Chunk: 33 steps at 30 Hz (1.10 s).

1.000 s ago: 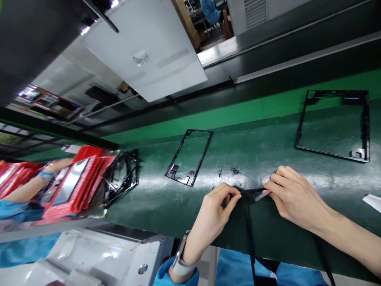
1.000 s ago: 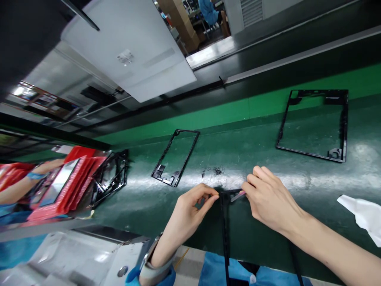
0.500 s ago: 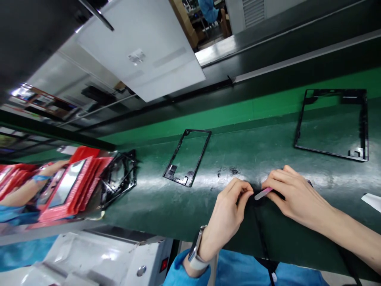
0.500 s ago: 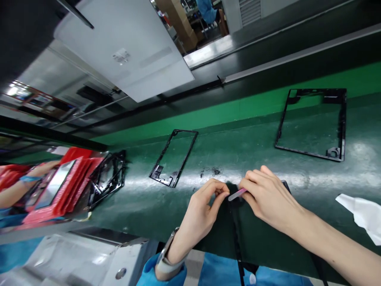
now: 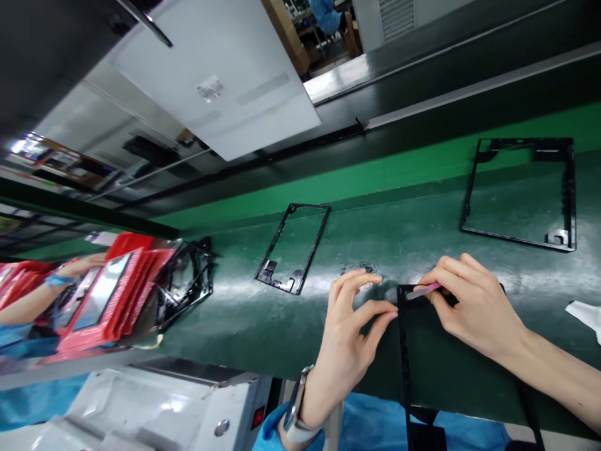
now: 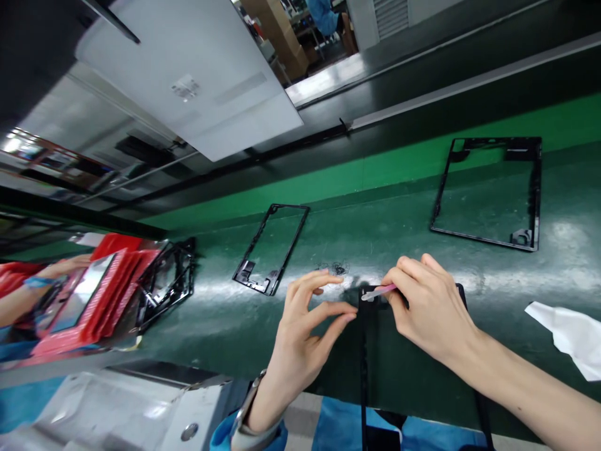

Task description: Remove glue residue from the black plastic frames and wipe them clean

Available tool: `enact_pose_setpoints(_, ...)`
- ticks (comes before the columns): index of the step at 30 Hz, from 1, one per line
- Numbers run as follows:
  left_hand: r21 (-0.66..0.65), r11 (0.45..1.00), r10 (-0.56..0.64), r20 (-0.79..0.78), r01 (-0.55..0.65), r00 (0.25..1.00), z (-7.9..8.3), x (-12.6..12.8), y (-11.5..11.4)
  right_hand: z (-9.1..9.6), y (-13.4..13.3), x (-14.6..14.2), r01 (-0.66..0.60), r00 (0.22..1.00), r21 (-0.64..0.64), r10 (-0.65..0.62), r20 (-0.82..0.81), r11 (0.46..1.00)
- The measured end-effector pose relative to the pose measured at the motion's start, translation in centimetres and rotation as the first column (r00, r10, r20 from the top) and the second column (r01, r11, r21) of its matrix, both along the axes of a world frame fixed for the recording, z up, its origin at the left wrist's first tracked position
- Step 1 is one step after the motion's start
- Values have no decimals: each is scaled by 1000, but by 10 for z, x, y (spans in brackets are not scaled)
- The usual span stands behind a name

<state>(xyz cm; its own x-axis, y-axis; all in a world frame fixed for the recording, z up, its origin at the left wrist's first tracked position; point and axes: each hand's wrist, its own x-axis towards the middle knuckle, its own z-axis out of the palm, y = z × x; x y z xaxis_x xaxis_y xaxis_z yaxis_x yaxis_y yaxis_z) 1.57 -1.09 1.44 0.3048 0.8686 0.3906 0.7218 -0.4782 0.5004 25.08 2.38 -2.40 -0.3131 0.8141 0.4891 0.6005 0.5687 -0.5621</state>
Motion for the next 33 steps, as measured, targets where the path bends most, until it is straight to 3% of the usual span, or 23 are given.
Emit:
enact_pose_setpoints(2,-5,999,-38,48,38,998,-1,1,-2,0,0,0,2,1000,8,-2,7,1000)
enact_pose_setpoints(6,-106,968,-191,269,226,944,-4,8,-7,0,1,1,1,1000,23,-1,13,1000)
enact_pose_setpoints(8,-167,964,-139,349,207,927,-5,11,-8,0,1,1,6,1000,21,-7,12,1000)
enact_pose_setpoints(12,-243,969,74,446,41,892,-4,14,-3,0,0,-1,27,1000,19,-27,6,999)
enact_pose_setpoints(15,-243,969,136,380,-43,915,-7,16,3,1,-1,-3,46,999,46,-46,6,998)
enact_pose_setpoints(18,-152,981,160,287,-120,945,-14,20,6,2,-1,-4,59,998,79,-60,13,995)
enact_pose_setpoints(23,-122,986,132,163,-113,978,-18,24,7,2,-4,-5,120,991,92,-124,46,989)
enact_pose_setpoints(25,-107,987,130,98,-120,987,-15,24,4,0,-5,-5,141,988,42,-143,52,989)
enact_pose_setpoints(28,-91,991,97,-29,-99,995,-6,22,-1,-1,-2,-3,138,990,-169,-139,6,976)
enact_pose_setpoints(33,8,995,95,-163,-95,982,12,15,-4,3,3,-1,-15,987,-508,-68,-144,861)
